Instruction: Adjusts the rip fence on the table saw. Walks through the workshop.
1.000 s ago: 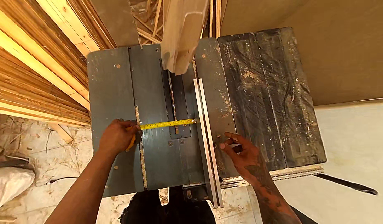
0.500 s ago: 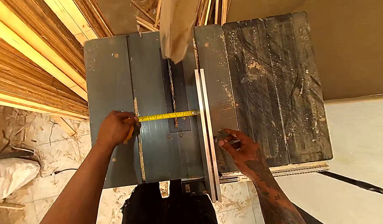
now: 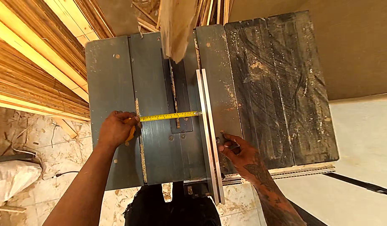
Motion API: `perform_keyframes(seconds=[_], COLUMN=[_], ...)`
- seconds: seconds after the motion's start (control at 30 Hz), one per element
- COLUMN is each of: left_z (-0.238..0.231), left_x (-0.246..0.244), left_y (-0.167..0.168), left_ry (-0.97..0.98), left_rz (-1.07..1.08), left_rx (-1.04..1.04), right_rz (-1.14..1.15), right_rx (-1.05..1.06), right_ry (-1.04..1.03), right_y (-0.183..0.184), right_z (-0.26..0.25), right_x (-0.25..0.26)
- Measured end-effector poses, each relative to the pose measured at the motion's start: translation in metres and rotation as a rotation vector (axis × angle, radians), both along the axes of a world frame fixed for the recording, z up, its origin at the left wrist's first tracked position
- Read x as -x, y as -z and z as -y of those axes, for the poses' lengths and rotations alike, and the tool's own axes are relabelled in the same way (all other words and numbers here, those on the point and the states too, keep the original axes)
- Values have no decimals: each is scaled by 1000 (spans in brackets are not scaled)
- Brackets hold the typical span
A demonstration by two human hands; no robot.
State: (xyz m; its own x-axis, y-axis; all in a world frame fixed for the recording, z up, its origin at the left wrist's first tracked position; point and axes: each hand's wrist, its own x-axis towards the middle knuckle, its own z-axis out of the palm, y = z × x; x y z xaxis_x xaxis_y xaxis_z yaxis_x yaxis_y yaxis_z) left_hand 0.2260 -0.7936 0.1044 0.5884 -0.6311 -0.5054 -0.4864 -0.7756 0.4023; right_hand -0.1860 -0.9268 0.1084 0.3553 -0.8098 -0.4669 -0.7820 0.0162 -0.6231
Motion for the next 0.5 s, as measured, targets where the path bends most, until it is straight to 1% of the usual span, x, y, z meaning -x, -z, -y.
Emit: perform_keyframes(seconds=[0.13,0.3,0.5], left_z=[0,3,-1], left_x=[1,0,2], left_y=[1,-2,1], left_ry=[-7,-8,-17], left_rz=[-6,-15,-5], left_rx=[25,-9,24], right_rz=[19,39,46], right_rx=[-6,-2,7], right_ry=[17,31,68], right_y=[0,6,10], right_z=[-1,-3,-4], right_x=[3,5,5])
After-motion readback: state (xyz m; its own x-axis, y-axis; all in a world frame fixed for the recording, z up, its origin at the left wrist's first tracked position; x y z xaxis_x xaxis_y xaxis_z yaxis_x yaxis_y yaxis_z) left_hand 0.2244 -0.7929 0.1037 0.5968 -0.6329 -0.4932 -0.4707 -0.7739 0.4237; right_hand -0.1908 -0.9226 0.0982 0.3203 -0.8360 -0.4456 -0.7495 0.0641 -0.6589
